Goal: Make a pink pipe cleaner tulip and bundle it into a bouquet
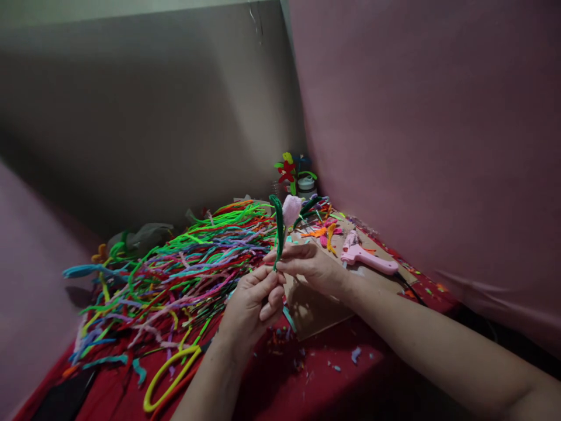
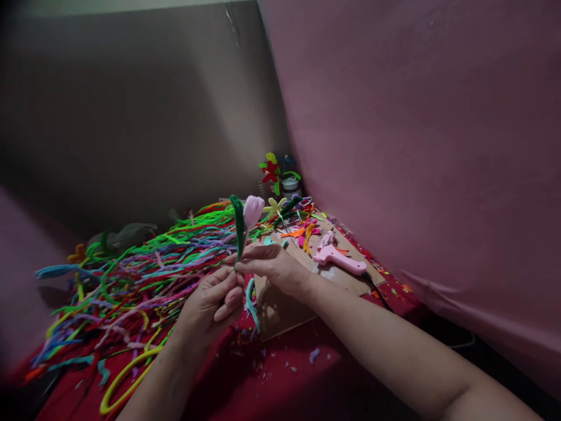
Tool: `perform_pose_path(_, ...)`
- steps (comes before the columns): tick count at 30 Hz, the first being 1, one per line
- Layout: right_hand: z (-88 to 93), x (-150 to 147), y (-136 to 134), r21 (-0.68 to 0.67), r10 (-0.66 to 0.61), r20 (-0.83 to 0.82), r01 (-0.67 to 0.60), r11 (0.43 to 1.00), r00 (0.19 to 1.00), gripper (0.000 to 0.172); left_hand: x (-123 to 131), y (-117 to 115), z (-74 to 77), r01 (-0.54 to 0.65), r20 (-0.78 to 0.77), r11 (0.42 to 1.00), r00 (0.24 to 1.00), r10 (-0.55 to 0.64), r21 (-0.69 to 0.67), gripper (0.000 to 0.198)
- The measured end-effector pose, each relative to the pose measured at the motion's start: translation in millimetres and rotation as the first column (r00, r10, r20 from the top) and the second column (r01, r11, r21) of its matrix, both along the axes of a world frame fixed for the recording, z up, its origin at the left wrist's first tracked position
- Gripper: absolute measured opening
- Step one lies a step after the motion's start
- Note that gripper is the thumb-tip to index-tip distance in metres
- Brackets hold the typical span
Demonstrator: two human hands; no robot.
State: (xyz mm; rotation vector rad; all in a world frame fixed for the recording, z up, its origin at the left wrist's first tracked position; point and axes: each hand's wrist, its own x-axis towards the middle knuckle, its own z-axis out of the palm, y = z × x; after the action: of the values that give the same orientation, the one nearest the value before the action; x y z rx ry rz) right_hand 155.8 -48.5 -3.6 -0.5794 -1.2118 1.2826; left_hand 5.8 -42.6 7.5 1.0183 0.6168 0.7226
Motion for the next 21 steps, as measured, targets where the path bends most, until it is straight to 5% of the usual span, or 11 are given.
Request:
perform_pose_path(6, -3.5, 1.2, 1.7, 0.035, 0.043, -0.04, -0.042, 0.998, 0.998, 0.01, -4.5, 3.1, -2.4, 0.119, 0.001, 0.993, 0.993, -0.119, -0.005, 0.016)
perform_pose_path(9, -1.5, -0.8, 0.7, -0.025, -0.032, -0.071, 0.03, 0.999, 0.997, 0.007, -0.5, 0.1, 0.1, 0.021, -0.144, 0.985, 0.99, 0.004, 0.17, 0.017)
perform_pose_path(11, -1.3, -2.5, 0.9, -0.041, -0.056, -0.098, 0.052, 0.998, 0.994, 0.008, 3.5, -3.0, -0.2, -0.078, -0.258, 0.915, 0.947, 0.192, 0.396, 0.02)
perform_pose_path(13, -2.8, -4.2, 1.9, -0.053, -0.068, -0.118, 0.062, 0.997, 0.991, 0.009, 6.8, -5.6, -3.6, -0.132, -0.317, 0.748, 0.848, 0.425, 0.65, 0.019)
perform_pose_path(16, -7.0, -7.1, 3.7, -0.111, -0.113, -0.102, 0.102, 0.989, 0.988, 0.011, 8.3, -6.3, -13.0, -0.047, -0.263, 0.396, 0.675, 0.69, 0.917, 0.02)
perform_pose_path(19, -11.1, -10.5, 5.3, -0.138, -0.161, -0.075, 0.15, 0.979, 0.984, 0.011, 6.0, -2.3, -21.7, 0.137, -0.162, 0.103, 0.558, 0.814, 0.985, 0.017)
perform_pose_path(21, -13.1, -12.5, 6.4, -0.119, -0.171, -0.074, 0.161, 0.98, 0.983, 0.011, 3.8, 1.1, -24.2, 0.231, -0.13, 0.01, 0.511, 0.85, 0.973, 0.018)
